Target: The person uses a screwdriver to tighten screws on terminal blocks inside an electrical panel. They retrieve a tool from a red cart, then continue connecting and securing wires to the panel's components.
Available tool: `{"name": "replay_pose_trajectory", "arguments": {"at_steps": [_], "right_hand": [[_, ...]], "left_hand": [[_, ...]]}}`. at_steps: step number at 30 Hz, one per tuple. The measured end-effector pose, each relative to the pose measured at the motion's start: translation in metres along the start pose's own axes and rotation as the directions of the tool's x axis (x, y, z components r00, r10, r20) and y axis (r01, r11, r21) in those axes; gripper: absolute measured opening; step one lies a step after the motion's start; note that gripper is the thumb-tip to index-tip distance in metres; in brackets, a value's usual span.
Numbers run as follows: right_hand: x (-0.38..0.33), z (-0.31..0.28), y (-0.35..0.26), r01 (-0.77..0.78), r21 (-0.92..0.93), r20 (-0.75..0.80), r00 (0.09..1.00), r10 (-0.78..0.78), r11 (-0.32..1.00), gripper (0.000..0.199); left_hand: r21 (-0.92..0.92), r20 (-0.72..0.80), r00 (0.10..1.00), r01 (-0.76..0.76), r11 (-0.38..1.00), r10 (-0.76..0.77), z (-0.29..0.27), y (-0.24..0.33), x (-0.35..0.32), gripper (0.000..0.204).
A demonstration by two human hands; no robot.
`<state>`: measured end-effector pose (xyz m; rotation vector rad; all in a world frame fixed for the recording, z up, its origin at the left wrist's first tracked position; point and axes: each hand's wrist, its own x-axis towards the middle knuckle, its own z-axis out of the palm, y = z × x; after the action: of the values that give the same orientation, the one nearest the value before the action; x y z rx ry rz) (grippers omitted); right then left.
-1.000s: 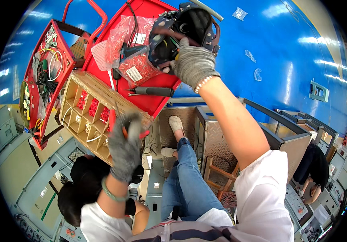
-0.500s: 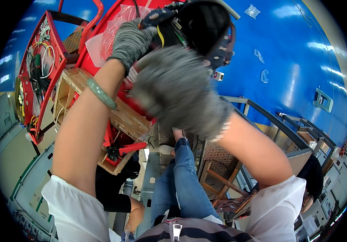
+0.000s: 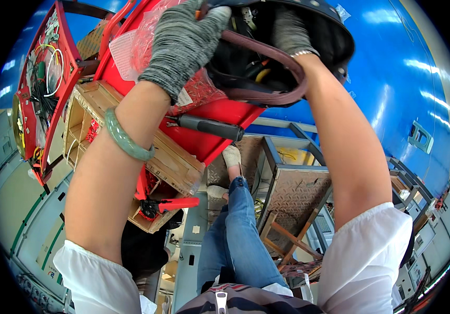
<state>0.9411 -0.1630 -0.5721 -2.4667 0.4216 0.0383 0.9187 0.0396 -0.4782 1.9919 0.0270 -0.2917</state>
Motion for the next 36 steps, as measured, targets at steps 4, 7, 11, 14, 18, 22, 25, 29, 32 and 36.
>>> {"name": "replay_pose_trajectory", "arguments": {"at_steps": [4, 7, 11, 14, 18, 22, 25, 29, 32, 36], "right_hand": [[0.019, 0.008, 0.018, 0.391, -0.455, 0.118, 0.917, -0.382, 0.800, 0.037], [0.031, 0.008, 0.020, 0.359, -0.539, 0.169, 0.932, -0.320, 0.762, 0.036], [0.007, -0.025, 0.023, 0.471, -0.495, 0.454, 0.856, -0.245, 0.730, 0.049], [-0.029, -0.050, 0.008, 0.536, -0.572, 0.622, 0.777, -0.098, 0.621, 0.049], [-0.043, -0.056, -0.007, 0.545, -0.561, 0.520, 0.818, -0.247, 0.624, 0.040], [-0.012, -0.027, -0.014, 0.430, -0.402, 0.278, 0.898, -0.340, 0.808, 0.031], [0.012, -0.004, -0.020, 0.533, -0.469, 0.194, 0.840, -0.506, 0.704, 0.039], [0.022, -0.010, -0.012, 0.508, -0.267, 0.475, 0.809, -0.347, 0.819, 0.033], [0.019, -0.026, 0.014, 0.473, -0.211, 0.734, 0.655, -0.181, 0.855, 0.033], [0.035, -0.023, 0.040, 0.722, -0.560, 0.587, 0.692, -0.420, 0.407, 0.031]], "left_hand": [[-0.052, 0.045, 0.999, 0.011, 0.999, -0.009, 0.006, 0.005, -0.001, 0.019], [-0.060, 0.037, 0.999, -0.038, 0.997, 0.040, 0.006, 0.002, 0.000, 0.019], [-0.119, 0.022, 1.000, 0.018, 0.993, -0.016, 0.005, -0.004, 0.006, 0.020], [-0.130, 0.003, 1.000, -0.012, 0.991, 0.012, 0.003, -0.006, 0.005, 0.021], [-0.212, 0.061, 0.996, 0.080, 0.974, -0.068, -0.002, -0.004, 0.000, 0.023], [-0.131, 0.080, 0.996, 0.036, 0.991, -0.026, -0.007, 0.002, -0.005, 0.024], [-0.201, 0.116, 0.990, 0.102, 0.974, -0.080, -0.004, 0.005, -0.004, 0.024], [-0.179, 0.141, 0.988, 0.090, 0.980, -0.065, -0.005, 0.008, -0.005, 0.024], [-0.294, 0.146, 0.986, 0.115, 0.949, -0.075, -0.005, 0.008, -0.006, 0.023], [-0.305, 0.136, 0.988, 0.107, 0.946, -0.068, -0.005, 0.007, -0.009, 0.023]]}}
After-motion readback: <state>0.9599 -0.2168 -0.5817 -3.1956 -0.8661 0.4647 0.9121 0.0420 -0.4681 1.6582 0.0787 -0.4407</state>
